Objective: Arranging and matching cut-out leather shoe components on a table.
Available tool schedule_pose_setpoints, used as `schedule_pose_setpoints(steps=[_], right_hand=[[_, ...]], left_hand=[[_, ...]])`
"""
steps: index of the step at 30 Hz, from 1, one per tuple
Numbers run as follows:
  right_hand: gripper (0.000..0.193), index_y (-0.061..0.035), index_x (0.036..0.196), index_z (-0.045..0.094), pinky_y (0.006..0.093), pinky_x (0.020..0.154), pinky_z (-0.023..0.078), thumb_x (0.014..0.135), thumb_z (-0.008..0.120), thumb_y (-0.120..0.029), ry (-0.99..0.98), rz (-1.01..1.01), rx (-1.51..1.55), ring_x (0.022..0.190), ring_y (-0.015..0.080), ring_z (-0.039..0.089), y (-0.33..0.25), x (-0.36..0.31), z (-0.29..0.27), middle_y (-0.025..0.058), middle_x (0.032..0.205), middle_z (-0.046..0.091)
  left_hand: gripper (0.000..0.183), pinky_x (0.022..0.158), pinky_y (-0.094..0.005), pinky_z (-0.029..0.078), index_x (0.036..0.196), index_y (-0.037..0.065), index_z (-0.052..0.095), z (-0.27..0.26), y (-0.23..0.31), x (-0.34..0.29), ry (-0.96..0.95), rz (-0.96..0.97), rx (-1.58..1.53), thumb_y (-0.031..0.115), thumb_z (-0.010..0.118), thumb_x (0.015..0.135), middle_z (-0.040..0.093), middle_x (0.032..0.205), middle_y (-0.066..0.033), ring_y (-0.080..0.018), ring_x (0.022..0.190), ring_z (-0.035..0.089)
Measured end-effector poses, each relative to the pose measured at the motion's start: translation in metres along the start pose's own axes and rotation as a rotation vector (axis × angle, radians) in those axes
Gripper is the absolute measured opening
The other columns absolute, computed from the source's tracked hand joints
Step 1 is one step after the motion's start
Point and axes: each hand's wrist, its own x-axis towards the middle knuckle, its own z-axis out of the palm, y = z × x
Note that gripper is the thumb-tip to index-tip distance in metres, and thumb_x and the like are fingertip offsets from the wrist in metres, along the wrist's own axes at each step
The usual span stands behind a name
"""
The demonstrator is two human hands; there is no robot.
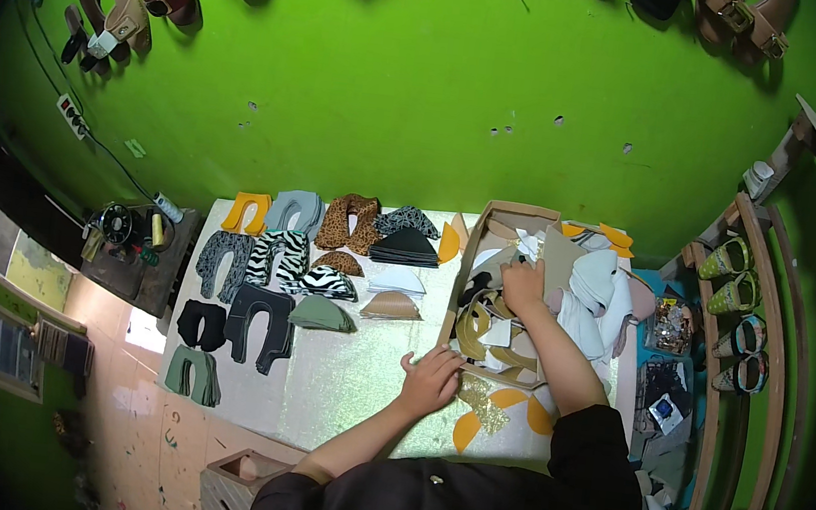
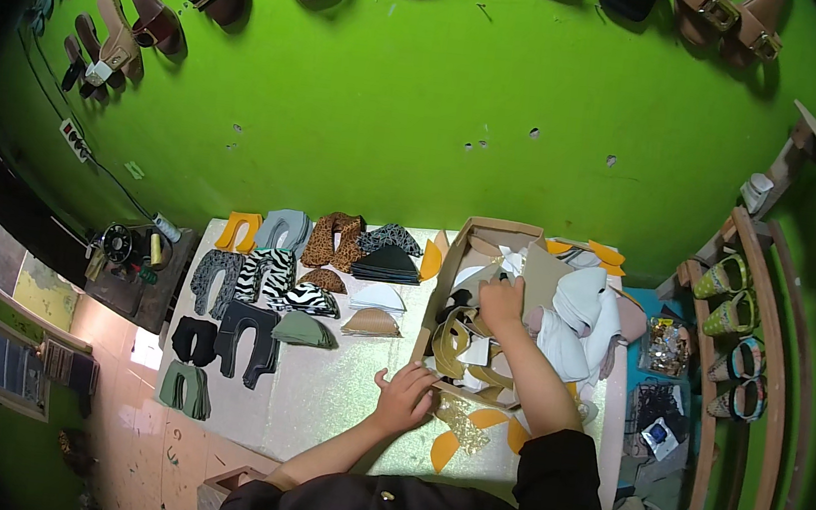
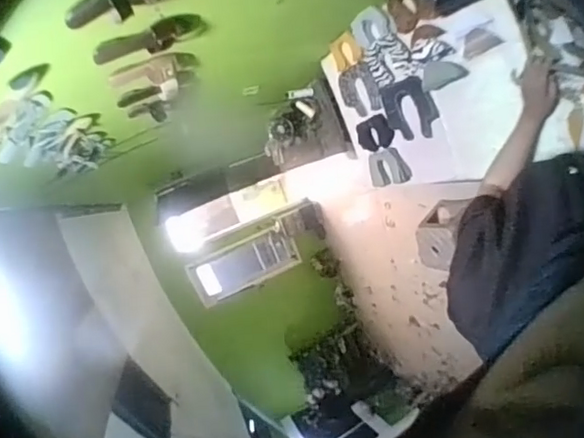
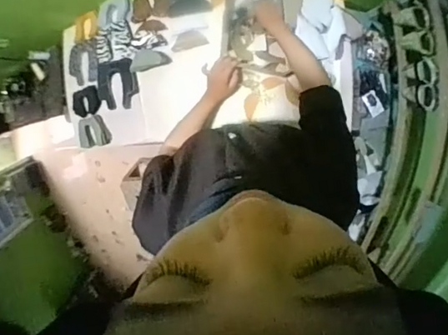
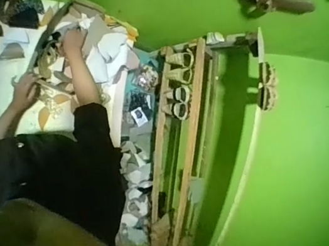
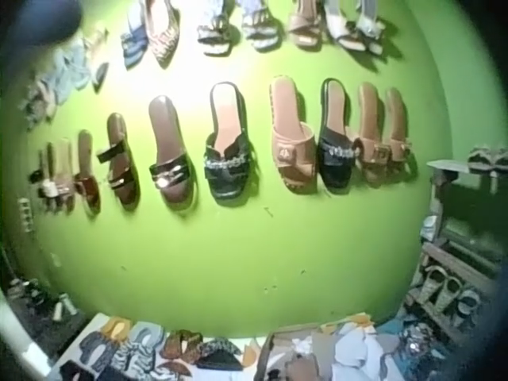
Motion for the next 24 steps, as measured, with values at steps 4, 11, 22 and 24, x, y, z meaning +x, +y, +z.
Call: schedule_pose_setpoints(steps=[4,11,22,24], right_hand=[[0.028,-0.0123,0.102,0.062,0.0439,0.085,0.036,0.074,0.059,-0.012,0.14,0.091,0.114,0.083,0.0237,0.063,0.007,-0.003,-0.028,0.0084,0.086,0.064],[0.043,-0.006,0.117,0.05,0.0374,0.072,0.048,0.076,0.055,0.003,0.389,0.266,0.77,0.079,0.0278,0.064,0.014,-0.02,-0.087,0.0132,0.086,0.062],[0.048,-0.0016,0.118,0.04,0.026,0.069,0.051,0.075,0.059,0.009,-0.039,0.318,1.957,0.077,0.0152,0.062,-0.127,-0.141,-0.084,0.0084,0.086,0.06],[0.05,-0.0017,0.119,0.038,0.0265,0.07,0.05,0.075,0.06,0.009,-0.079,0.316,1.954,0.078,0.0147,0.061,-0.145,-0.16,-0.075,0.0072,0.086,0.059]], left_hand=[[0.034,0.092,-0.0473,0.016,0.11,0.016,0.059,-0.001,0.003,0.001,-0.017,-0.003,-0.012,0.016,0.058,0.076,0.057,0.111,-0.0008,-0.0192,0.116,0.049],[0.036,0.092,-0.0487,0.018,0.115,0.014,0.055,-0.016,0.012,0.004,-0.073,-0.064,-0.051,0.018,0.056,0.079,0.055,0.117,-0.0028,-0.0193,0.119,0.046],[0.031,0.081,-0.0247,0.043,0.12,0.0,0.05,-0.061,0.011,0.005,-0.042,-0.477,-1.086,0.018,0.049,0.095,0.059,0.105,-0.0073,-0.011,0.093,0.055],[0.027,0.077,-0.0241,0.044,0.113,0.0,0.055,-0.079,0.011,-0.004,-0.073,-0.522,-1.051,0.019,0.05,0.094,0.06,0.094,-0.0031,-0.0081,0.084,0.054]])
